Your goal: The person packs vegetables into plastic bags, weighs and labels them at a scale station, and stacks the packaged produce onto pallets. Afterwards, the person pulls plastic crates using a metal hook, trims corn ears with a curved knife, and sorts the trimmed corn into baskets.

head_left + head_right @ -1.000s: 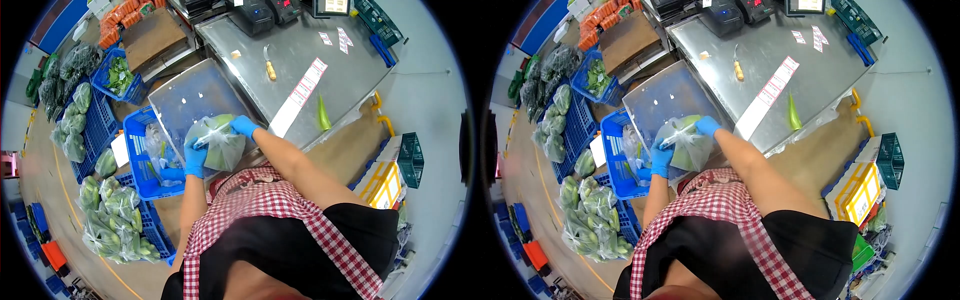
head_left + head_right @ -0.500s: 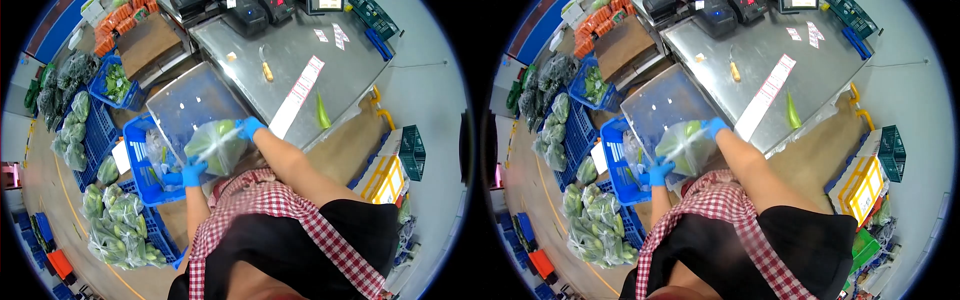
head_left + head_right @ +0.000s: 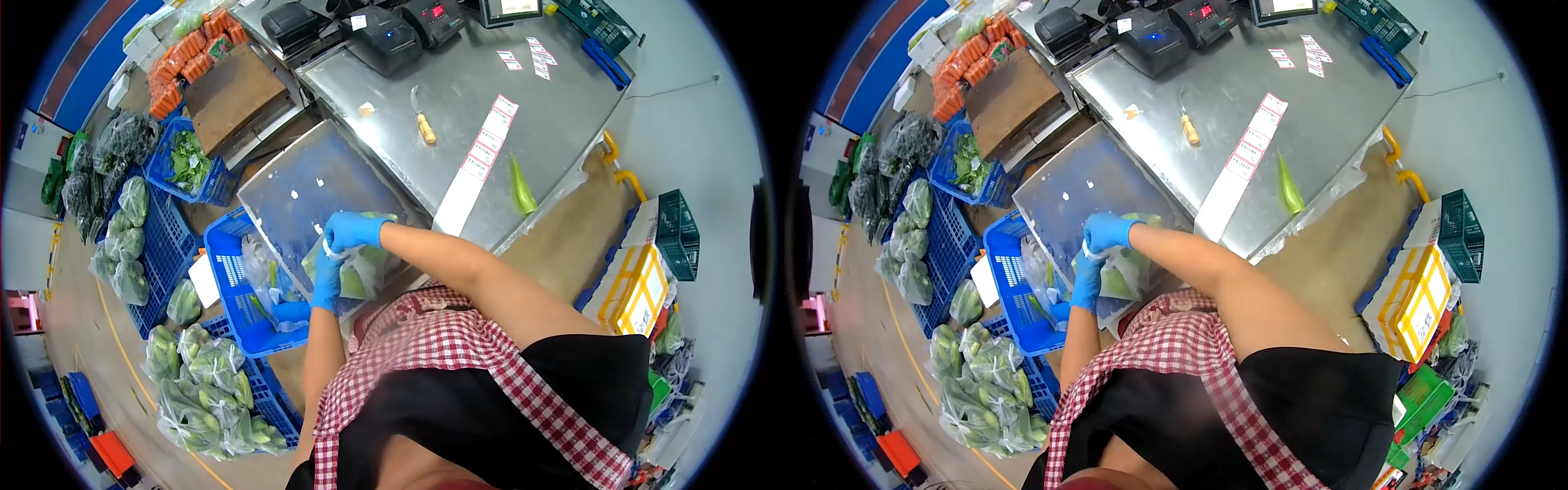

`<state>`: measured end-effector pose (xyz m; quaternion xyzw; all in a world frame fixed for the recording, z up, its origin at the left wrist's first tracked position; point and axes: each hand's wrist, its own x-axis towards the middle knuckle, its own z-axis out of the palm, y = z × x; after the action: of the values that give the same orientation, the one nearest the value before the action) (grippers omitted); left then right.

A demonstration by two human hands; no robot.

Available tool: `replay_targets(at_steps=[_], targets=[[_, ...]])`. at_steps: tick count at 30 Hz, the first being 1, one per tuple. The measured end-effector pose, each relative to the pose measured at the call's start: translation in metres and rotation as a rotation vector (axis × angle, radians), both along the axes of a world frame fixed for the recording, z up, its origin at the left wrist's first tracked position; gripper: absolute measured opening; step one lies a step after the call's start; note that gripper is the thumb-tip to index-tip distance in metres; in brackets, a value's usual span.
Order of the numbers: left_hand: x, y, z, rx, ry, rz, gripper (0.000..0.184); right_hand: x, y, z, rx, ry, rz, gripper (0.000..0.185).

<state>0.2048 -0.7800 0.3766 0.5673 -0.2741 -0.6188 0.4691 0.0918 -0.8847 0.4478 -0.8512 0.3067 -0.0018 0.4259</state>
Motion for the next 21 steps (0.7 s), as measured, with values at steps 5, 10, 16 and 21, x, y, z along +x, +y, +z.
replay_targets(at_steps=[5,10,16,21], targets=[[0.039,0.022,-0.013,0.224,0.733,0.241,0.021,-0.023,-0.004,-0.09,-0.093,-0.047,-0.593,0.017],[0.029,0.03,-0.02,0.411,0.886,0.505,0.028,-0.036,-0.001,-0.11,0.027,0.047,-0.92,0.018],[0.052,0.039,-0.001,0.331,0.381,0.054,0.021,-0.015,-0.013,-0.083,0.043,-0.263,-0.651,0.014],[0.067,0.051,-0.067,0.453,0.882,0.621,0.012,-0.045,0.011,-0.12,-0.041,-0.106,-0.816,0.009]])
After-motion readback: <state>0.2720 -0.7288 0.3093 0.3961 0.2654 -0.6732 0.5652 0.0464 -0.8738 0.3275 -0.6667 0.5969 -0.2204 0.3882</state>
